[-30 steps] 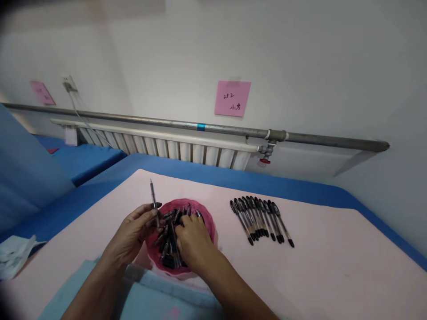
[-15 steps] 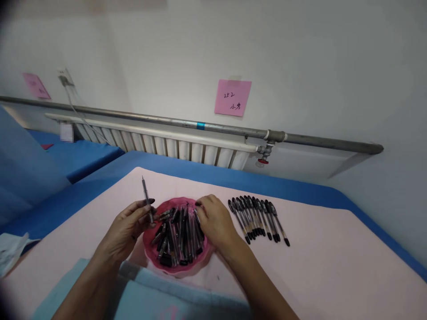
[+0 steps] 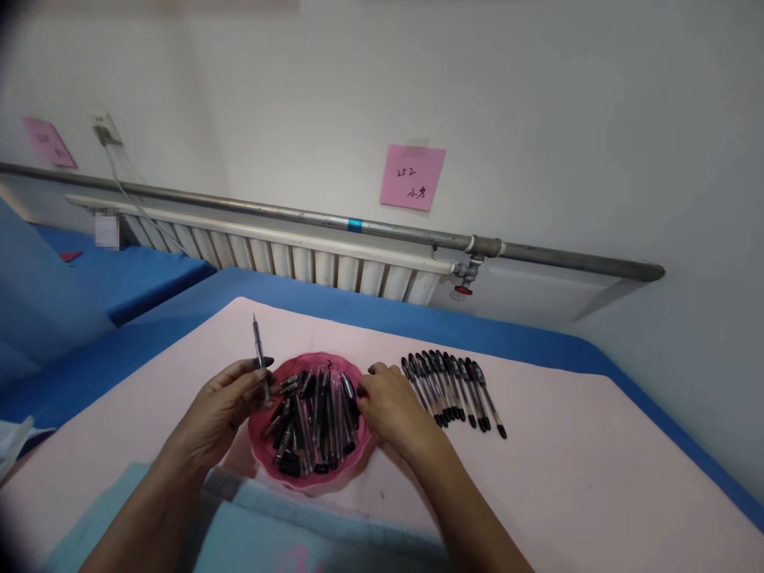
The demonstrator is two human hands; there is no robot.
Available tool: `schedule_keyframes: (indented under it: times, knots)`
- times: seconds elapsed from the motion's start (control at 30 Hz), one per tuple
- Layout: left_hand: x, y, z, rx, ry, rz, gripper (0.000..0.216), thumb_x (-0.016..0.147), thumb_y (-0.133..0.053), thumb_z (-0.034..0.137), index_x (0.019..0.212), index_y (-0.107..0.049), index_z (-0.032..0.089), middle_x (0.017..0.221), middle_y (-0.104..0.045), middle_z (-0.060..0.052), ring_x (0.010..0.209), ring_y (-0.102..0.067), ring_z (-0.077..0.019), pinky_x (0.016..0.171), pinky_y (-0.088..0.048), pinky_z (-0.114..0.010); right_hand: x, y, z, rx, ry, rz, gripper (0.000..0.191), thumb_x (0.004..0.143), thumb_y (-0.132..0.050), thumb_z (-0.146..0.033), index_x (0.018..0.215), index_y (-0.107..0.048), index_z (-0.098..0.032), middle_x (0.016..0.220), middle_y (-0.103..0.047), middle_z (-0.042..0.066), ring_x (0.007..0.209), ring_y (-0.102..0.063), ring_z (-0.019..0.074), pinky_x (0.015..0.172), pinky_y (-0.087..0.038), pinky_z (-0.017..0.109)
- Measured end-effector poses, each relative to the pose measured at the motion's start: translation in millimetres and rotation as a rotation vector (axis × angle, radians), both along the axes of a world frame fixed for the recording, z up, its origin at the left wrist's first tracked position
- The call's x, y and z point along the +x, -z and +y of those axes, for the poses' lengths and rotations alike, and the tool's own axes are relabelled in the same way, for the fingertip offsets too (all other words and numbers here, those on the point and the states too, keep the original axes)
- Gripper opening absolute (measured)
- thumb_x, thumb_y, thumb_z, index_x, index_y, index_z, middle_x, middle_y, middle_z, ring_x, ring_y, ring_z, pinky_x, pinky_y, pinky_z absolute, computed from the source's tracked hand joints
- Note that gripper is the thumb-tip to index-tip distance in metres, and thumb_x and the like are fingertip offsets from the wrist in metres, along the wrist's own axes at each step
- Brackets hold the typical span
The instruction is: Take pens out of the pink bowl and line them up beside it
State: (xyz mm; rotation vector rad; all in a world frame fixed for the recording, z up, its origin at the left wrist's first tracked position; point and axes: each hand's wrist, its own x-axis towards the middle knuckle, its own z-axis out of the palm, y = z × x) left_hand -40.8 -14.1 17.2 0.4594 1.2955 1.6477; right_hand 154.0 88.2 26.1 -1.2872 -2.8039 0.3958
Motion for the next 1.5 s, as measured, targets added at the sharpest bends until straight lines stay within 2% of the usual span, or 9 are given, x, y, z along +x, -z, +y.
schedule_keyframes:
  times: [0.17,0.33,0.53,0.63,0.73,0.9,1.07,1.27,1.5]
  knots:
    - [0.1,0.4,-0.1,-0.005,0.021,0.002,0.025,0.061,-0.072,0.023,0.083,-0.063,0.013,0.063,-0.064,0.001,0.052,-0.058,-0.0085,0.049,-0.05,-0.019,-1.9,1.5,-3.5,-0.014,0.022,-0.034,0.02,0.066,-0.054,-0.011,0.078,-0.068,-0.018,0.096,-0.059,0.009,0.085,-0.051,0.0205,0.07,-0.034,0.028]
    - [2.0,2.9,0.5,-0.002,0.049,0.024,0.024,0.062,-0.072,0.025,0.081,-0.064,0.013,0.063,-0.064,-0.001,0.053,-0.059,-0.0096,0.049,-0.05,-0.019,-4.2,7.4,-6.0,-0.024,0.001,0.017,0.024,0.06,-0.053,-0.004,0.075,-0.067,-0.018,0.087,-0.06,0.007,0.078,-0.051,0.0184,0.065,-0.035,0.027]
    - [6.5,3.0,0.4,0.012,0.111,-0.093,0.015,0.065,-0.069,0.016,0.079,-0.063,0.014,0.068,-0.065,-0.003,0.057,-0.062,-0.0119,0.051,-0.052,-0.022,-2.9,-6.5,-5.7,0.02,0.036,0.205,0.019,0.072,-0.047,-0.007,0.074,-0.063,-0.017,0.085,-0.061,0.006,0.08,-0.054,0.0168,0.071,-0.039,0.027]
    - [10.8,1.7,0.1,0.04,0.139,-0.168,0.015,0.066,-0.069,0.015,0.08,-0.062,0.014,0.075,-0.067,-0.005,0.065,-0.064,-0.0137,0.056,-0.053,-0.024,-6.9,-14.3,-13.0,-0.191,0.084,0.492,0.016,0.075,-0.047,-0.012,0.079,-0.061,-0.018,0.076,-0.062,0.001,0.071,-0.056,0.0141,0.064,-0.043,0.024]
    - [17.0,2.0,-0.1,0.038,0.186,-0.191,0.019,0.065,-0.07,0.016,0.082,-0.062,0.015,0.077,-0.067,-0.005,0.066,-0.064,-0.0144,0.056,-0.053,-0.024,-14.0,-14.9,-23.4,-0.399,0.029,0.69,0.017,0.071,-0.049,-0.009,0.078,-0.061,-0.019,0.073,-0.063,-0.002,0.069,-0.058,0.0128,0.064,-0.045,0.023]
    - [24.2,7.6,1.4,0.041,0.266,-0.159,0.023,0.064,-0.072,0.018,0.085,-0.062,0.014,0.075,-0.067,-0.004,0.062,-0.063,-0.0128,0.055,-0.052,-0.023,-24.8,-7.8,-34.8,-0.376,-0.019,0.758,0.02,0.068,-0.05,-0.007,0.077,-0.064,-0.019,0.076,-0.065,-0.001,0.073,-0.059,0.0138,0.068,-0.046,0.025]
    - [23.3,11.5,2.8,0.039,0.249,-0.192,0.021,0.064,-0.072,0.018,0.082,-0.062,0.015,0.071,-0.067,-0.004,0.062,-0.064,-0.0134,0.057,-0.052,-0.023,-34.3,2.5,-39.6,-0.47,0.023,0.949,0.02,0.068,-0.052,-0.01,0.079,-0.064,-0.021,0.079,-0.065,-0.002,0.076,-0.06,0.0135,0.071,-0.048,0.026]
    - [20.2,6.3,3.3,0.052,0.196,-0.244,0.018,0.067,-0.069,0.015,0.083,-0.061,0.015,0.08,-0.071,-0.007,0.073,-0.068,-0.0184,0.059,-0.054,-0.026,-38.4,16.2,-34.4,-0.767,0.192,1.166,0.014,0.074,-0.054,-0.026,0.088,-0.054,-0.023,0.072,-0.06,-0.004,0.037,-0.048,0.0063,0.037,-0.038,0.02]
    - [15.8,10.7,6.2,0.061,0.069,-0.284,0.015,0.068,-0.068,0.013,0.081,-0.061,0.015,0.079,-0.07,-0.005,0.072,-0.067,-0.0149,0.065,-0.055,-0.026,-39.5,17.7,-37.2,-0.623,0.062,1.011,0.016,0.069,-0.053,-0.014,0.083,-0.056,-0.023,0.071,-0.057,-0.004,0.059,-0.054,0.0106,0.053,-0.046,0.022]
